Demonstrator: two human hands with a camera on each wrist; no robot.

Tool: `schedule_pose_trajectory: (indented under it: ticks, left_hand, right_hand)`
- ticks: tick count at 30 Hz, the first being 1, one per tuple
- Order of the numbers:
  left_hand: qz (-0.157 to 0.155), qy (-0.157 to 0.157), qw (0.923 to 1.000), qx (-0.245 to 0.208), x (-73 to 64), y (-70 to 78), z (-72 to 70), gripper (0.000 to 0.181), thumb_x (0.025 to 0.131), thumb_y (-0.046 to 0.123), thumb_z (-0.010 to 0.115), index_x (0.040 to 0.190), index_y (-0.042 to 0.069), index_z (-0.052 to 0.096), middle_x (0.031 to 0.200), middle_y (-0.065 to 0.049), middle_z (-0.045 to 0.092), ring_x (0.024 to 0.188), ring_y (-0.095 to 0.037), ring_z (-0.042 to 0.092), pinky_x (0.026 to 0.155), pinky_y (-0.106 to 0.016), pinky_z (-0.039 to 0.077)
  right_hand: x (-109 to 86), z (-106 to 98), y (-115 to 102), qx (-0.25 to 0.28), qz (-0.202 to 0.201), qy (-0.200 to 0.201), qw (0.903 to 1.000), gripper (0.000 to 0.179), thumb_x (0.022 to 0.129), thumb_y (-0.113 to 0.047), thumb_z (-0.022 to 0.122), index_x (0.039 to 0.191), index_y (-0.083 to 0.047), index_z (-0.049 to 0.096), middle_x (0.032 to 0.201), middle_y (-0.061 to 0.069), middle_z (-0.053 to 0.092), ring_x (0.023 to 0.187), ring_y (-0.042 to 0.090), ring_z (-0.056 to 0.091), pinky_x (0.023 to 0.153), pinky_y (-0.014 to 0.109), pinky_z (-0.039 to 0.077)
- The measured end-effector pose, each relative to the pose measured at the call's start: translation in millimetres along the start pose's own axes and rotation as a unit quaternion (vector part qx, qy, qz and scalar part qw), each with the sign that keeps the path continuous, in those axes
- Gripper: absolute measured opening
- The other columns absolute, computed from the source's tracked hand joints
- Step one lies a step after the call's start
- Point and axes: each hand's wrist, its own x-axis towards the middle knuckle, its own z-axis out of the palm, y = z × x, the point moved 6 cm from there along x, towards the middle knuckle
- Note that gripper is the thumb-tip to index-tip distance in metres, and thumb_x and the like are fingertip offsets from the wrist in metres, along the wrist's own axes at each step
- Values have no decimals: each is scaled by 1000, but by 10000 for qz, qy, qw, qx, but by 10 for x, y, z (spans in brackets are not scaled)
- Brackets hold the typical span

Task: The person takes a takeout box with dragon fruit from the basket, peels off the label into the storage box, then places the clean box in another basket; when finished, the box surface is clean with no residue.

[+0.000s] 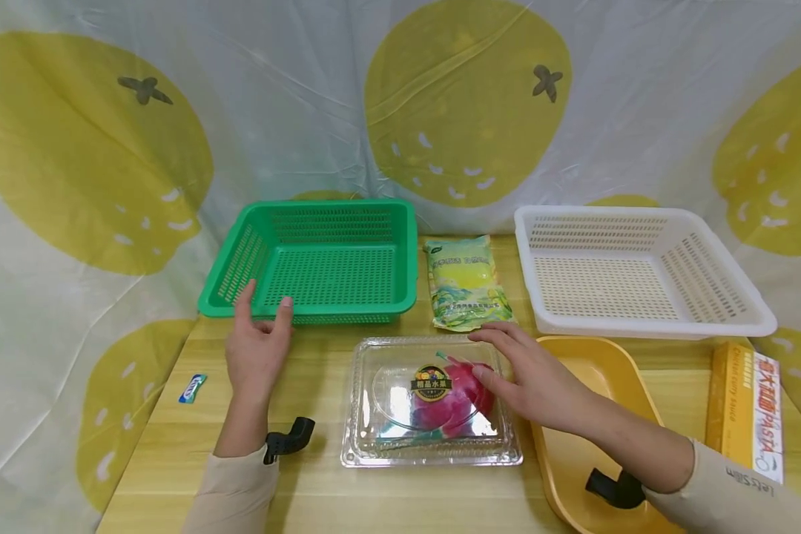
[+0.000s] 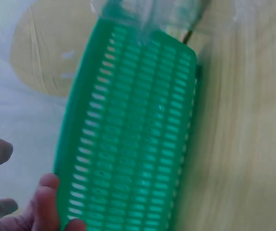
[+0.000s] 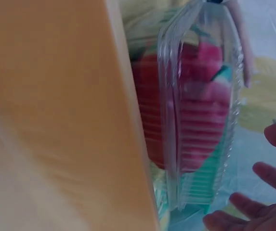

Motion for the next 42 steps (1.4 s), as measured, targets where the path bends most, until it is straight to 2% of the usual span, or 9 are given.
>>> schedule_pose_trajectory:
  ticks: [3, 6, 11, 15, 20, 24, 32, 39, 42]
  left_hand:
    - [254, -500, 9982, 198, -133, 172, 10, 73, 97, 65, 53, 159, 33, 33, 87, -12, 78, 55, -13, 62, 48, -34, 43]
    - [395, -1155, 9917, 411, -279, 313, 52, 72, 98, 65, 52, 156, 24, 39, 96, -11, 79, 66, -17, 66, 53, -34, 47]
    - [514, -1992, 9778, 386, -536, 476, 147, 65, 101, 60, 52, 151, 19, 47, 117, -9, 75, 106, -28, 70, 81, -44, 57]
    - [536, -2339, 9708, -3, -710, 549, 215, 60, 102, 53, 55, 149, 17, 49, 131, -10, 69, 129, -31, 60, 100, -52, 54]
    - [354, -2453, 9673, -546, -834, 549, 293, 58, 102, 49, 59, 149, 17, 48, 149, -12, 55, 147, -35, 42, 113, -58, 43]
    - [195, -2566, 9630, -805, -910, 515, 392, 58, 102, 48, 59, 151, 20, 45, 160, -10, 41, 153, -41, 30, 118, -63, 35]
    - [17, -2604, 9586, -1156, -996, 480, 570, 62, 103, 44, 60, 157, 21, 39, 167, -16, 26, 152, -50, 26, 119, -66, 30]
    - [236, -2502, 9619, -1079, -1018, 519, 683, 63, 103, 38, 61, 158, 19, 37, 167, -19, 23, 151, -51, 26, 114, -72, 31]
    - [323, -2482, 9631, -984, -1020, 521, 748, 62, 102, 38, 61, 157, 18, 40, 168, -17, 24, 153, -47, 24, 115, -73, 27]
  right_hand:
    - [82, 6, 14, 10, -125, 45, 9999, 43, 98, -27, 69, 138, -13, 59, 143, 12, 54, 129, 36, 58, 104, 57, 51]
    - [152, 16, 10, 47, -271, 82, 9996, 43, 97, -25, 71, 136, -11, 60, 141, 13, 55, 129, 35, 57, 105, 56, 51]
    - [249, 44, -6, 20, -328, 93, 9994, 41, 97, -28, 71, 135, -13, 62, 141, 11, 57, 131, 33, 56, 108, 56, 49]
    - [298, 79, -39, -51, -270, -13, 9996, 40, 97, -30, 70, 134, -17, 63, 142, 10, 57, 131, 33, 56, 108, 57, 48]
    - [343, 108, -114, -109, -396, -98, 9991, 42, 97, -30, 70, 136, -16, 63, 140, 8, 58, 128, 32, 59, 105, 54, 52]
    - [384, 134, -165, -106, -535, -129, 9984, 42, 97, -31, 71, 134, -15, 64, 140, 8, 58, 128, 31, 59, 104, 52, 53]
    - [458, 242, -226, -154, -652, -405, 9969, 34, 97, -31, 71, 127, -18, 68, 136, 7, 60, 126, 30, 59, 103, 48, 54]
    - [476, 343, -231, -323, -809, -457, 9951, 29, 95, -35, 73, 120, -22, 73, 143, 11, 57, 130, 31, 57, 106, 48, 52]
    - [468, 368, -226, -398, -974, -379, 9937, 27, 94, -34, 75, 118, -22, 74, 142, 12, 58, 129, 31, 58, 105, 48, 53]
